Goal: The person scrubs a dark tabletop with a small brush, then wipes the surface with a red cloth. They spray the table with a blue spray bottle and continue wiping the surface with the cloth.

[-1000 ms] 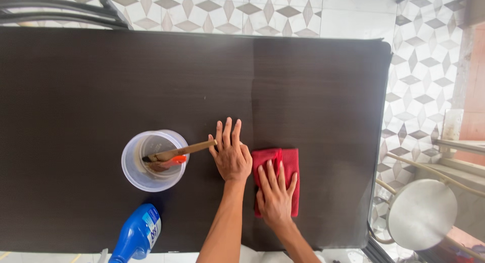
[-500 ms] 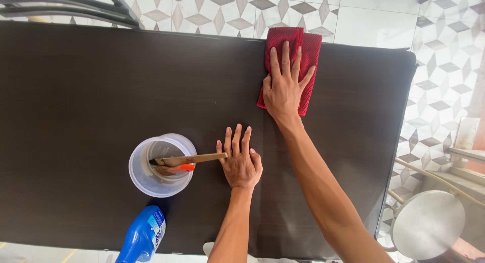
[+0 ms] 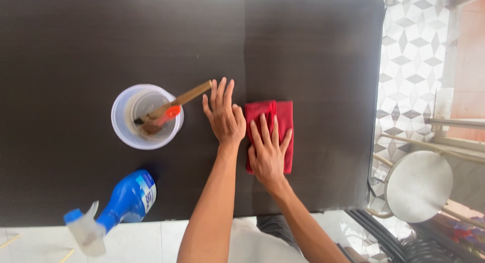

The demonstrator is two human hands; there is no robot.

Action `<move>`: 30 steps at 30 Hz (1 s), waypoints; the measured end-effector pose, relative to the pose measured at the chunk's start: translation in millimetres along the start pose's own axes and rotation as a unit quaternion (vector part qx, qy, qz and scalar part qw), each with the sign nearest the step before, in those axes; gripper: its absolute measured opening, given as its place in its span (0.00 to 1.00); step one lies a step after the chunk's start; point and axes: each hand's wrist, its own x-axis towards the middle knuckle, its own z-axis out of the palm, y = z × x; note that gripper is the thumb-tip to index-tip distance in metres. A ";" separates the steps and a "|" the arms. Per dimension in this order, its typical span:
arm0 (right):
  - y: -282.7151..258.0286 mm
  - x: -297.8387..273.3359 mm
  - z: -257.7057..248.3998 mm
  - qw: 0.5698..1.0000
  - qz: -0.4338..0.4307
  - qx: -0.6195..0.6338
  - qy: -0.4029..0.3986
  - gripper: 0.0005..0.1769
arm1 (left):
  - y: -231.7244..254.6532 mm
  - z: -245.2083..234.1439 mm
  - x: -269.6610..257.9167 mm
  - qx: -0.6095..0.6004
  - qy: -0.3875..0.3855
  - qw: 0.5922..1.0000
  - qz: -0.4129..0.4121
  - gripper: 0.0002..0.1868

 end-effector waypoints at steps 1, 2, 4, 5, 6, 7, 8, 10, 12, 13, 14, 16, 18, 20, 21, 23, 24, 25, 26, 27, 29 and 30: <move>-6.1 -31.8 -2.0 1.000 0.002 -0.002 -0.008 0.37 | -4.4 -2.4 -3.6 -0.027 -0.010 1.000 0.010 0.32; -13.2 -63.3 -3.3 1.000 0.008 -0.004 -0.015 0.37 | -9.7 -4.7 -5.9 -0.054 -0.018 0.998 0.019 0.32; -26.0 -121.7 -5.6 0.999 0.014 -0.012 -0.030 0.36 | -19.1 -11.9 -13.9 -0.084 -0.038 0.995 0.040 0.32; -30.3 -147.6 -7.3 0.999 0.014 -0.018 -0.038 0.36 | -22.9 -15.9 -18.0 -0.088 -0.049 0.994 0.051 0.32; -35.5 -171.8 -8.8 0.999 0.018 -0.020 -0.042 0.37 | -25.9 -19.1 -19.7 -0.091 -0.059 0.992 0.065 0.32; -40.4 -193.1 -10.2 0.998 0.021 -0.021 -0.047 0.37 | -28.3 -22.5 -22.8 -0.076 -0.062 0.992 0.077 0.32; -40.0 -206.6 -10.1 0.998 0.024 -0.025 -0.054 0.38 | -27.9 -24.1 -28.2 -0.063 -0.065 0.992 0.085 0.31; -37.3 -219.9 -3.0 0.998 0.022 -0.025 -0.046 0.37 | -28.9 -25.5 -34.5 -0.034 -0.070 0.992 0.096 0.31; -37.6 -228.0 -2.4 0.998 0.025 -0.023 -0.048 0.36 | -28.9 -27.0 -37.4 -0.002 -0.072 0.992 0.101 0.31; -36.8 -224.5 -2.7 0.998 0.028 -0.021 -0.053 0.36 | -26.9 -28.2 -39.1 0.009 -0.070 0.992 0.102 0.31; -35.0 -217.5 -5.1 0.998 0.030 -0.019 -0.057 0.36 | -24.2 -29.0 -38.9 0.021 -0.067 0.992 0.103 0.31; -29.2 -189.7 -7.5 0.998 0.053 -0.029 -0.022 0.34 | -20.3 -30.0 -37.7 0.045 -0.064 0.991 0.104 0.31; -16.5 -145.2 -11.0 0.996 0.073 -0.048 0.010 0.33 | -17.8 -31.1 -39.1 0.068 -0.065 0.990 0.105 0.31; 8.4 -84.2 -16.6 0.995 0.078 -0.060 0.031 0.33 | -14.6 -29.8 -37.4 0.087 -0.080 0.989 0.090 0.31; 20.8 -52.0 -18.4 0.995 0.076 -0.059 0.036 0.34 | -13.9 -28.4 -34.5 0.096 -0.088 0.988 0.083 0.31; 44.0 12.2 -20.5 0.996 0.053 -0.048 0.049 0.33 | -12.2 -26.5 -31.6 0.119 -0.095 0.985 0.082 0.31; 51.0 44.3 -17.9 0.996 0.046 -0.051 0.052 0.32 | -12.7 -26.5 -32.1 0.131 -0.100 0.983 0.083 0.31; 54.0 65.2 -15.8 0.996 0.040 -0.053 0.055 0.32 | -12.7 -27.0 -34.3 0.129 -0.109 0.982 0.079 0.31; 54.5 80.0 -12.4 0.996 0.036 -0.051 0.059 0.32 | -12.5 -26.1 -31.7 0.127 -0.112 0.983 0.075 0.31; 55.7 93.9 -7.8 0.996 0.032 -0.049 0.062 0.32 | -12.3 -24.8 -27.9 0.124 -0.115 0.983 0.072 0.31; 46.7 83.4 -3.0 0.998 0.019 -0.034 0.057 0.32 | -12.6 -24.1 -28.2 0.132 -0.122 0.981 0.070 0.31; 40.9 59.9 -4.0 0.998 0.009 -0.021 0.050 0.32 | -12.6 -24.4 -30.4 0.137 -0.127 0.980 0.067 0.31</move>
